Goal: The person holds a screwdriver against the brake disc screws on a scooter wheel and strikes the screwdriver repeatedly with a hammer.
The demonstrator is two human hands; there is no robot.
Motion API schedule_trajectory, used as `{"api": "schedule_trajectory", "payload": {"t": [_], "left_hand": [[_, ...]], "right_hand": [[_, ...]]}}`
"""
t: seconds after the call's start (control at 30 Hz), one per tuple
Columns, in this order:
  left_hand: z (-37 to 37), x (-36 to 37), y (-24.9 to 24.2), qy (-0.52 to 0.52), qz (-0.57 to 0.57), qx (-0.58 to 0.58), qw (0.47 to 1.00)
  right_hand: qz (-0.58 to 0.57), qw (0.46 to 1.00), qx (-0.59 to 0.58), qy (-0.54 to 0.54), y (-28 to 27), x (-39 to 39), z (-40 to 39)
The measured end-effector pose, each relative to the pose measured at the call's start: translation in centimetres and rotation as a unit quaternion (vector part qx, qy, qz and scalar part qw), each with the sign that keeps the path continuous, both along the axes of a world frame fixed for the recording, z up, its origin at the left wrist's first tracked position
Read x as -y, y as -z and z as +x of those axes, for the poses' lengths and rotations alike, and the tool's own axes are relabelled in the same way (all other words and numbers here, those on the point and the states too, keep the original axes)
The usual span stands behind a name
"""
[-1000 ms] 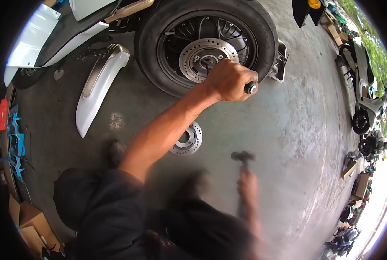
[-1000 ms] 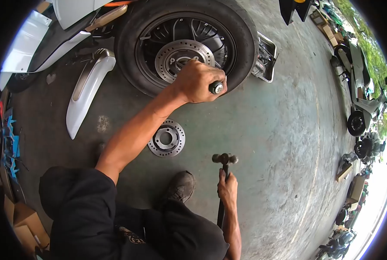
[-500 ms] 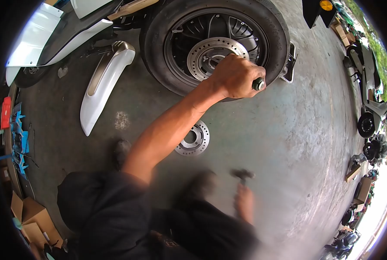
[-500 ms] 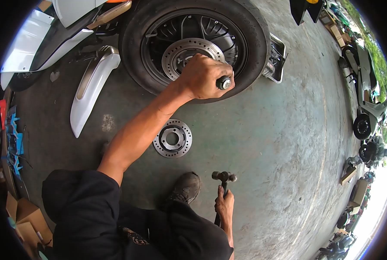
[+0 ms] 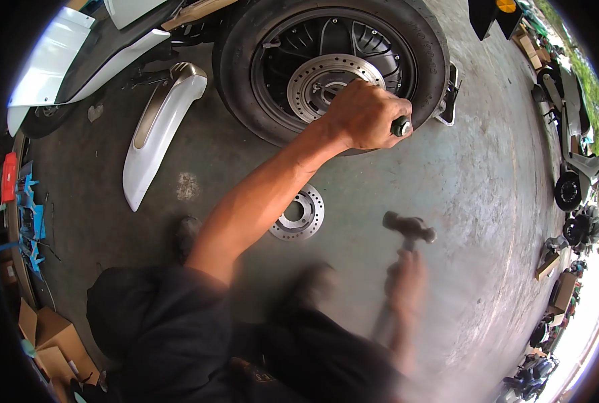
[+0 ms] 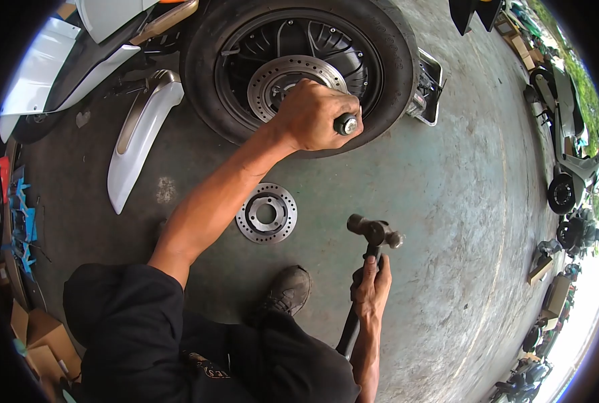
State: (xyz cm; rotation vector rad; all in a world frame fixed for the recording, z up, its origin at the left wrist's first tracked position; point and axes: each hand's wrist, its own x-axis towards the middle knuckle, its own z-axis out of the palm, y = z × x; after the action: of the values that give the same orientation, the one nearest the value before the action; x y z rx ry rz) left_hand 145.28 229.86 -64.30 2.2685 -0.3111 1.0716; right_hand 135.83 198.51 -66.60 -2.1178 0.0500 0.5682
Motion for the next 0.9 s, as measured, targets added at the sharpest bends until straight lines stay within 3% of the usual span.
{"api": "schedule_trajectory", "payload": {"t": [0.1,0.17,0.27,0.4,0.47,0.57,0.63,0.67,0.73,0.77,0.87,0.9], "left_hand": [[0.0,0.0,0.0,0.001,-0.005,0.002,1.0],[0.1,-0.1,-0.1,0.005,-0.007,0.006,1.0],[0.0,-0.1,-0.3,-0.003,0.001,0.02,1.0],[0.2,-0.5,-0.5,0.023,-0.002,0.031,0.999],[-0.1,-0.2,-0.6,0.011,0.001,0.019,1.0],[0.5,-0.1,-0.6,0.018,-0.01,0.042,0.999],[0.2,-0.1,-0.4,0.018,-0.017,0.04,0.999],[0.0,0.0,-0.5,0.014,-0.024,0.034,0.999],[0.1,0.0,-0.7,0.002,-0.029,0.023,0.999],[0.3,0.1,-0.7,0.001,-0.041,0.031,0.999],[0.3,0.1,-0.3,0.005,-0.036,0.031,0.999],[-0.1,0.1,-0.4,0.014,0.01,-0.013,1.0]], "right_hand": [[0.078,0.993,0.079,-0.038,-2.9,-2.4,1.5],[0.21,0.967,0.145,-0.002,-4.9,-5.1,2.1],[0.287,0.937,0.2,-0.009,-6.5,-8.4,3.3],[0.225,0.938,0.257,-0.058,-6.4,-10.8,4.8],[0.205,0.956,0.201,-0.053,-7.6,-10.0,5.0],[0.191,0.935,0.297,0.039,-10.7,-6.5,5.7],[0.382,0.807,0.391,0.226,-14.9,-4.3,6.1],[0.394,0.799,0.446,0.084,-17.6,-0.7,6.6],[0.224,0.707,0.652,0.156,-20.9,1.7,7.0],[0.252,0.692,0.665,0.124,-20.6,2.4,7.0],[0.361,0.79,0.494,0.04,-14.4,-0.8,3.6],[0.246,0.851,0.464,0.01,-11.9,-1.6,2.7]]}}
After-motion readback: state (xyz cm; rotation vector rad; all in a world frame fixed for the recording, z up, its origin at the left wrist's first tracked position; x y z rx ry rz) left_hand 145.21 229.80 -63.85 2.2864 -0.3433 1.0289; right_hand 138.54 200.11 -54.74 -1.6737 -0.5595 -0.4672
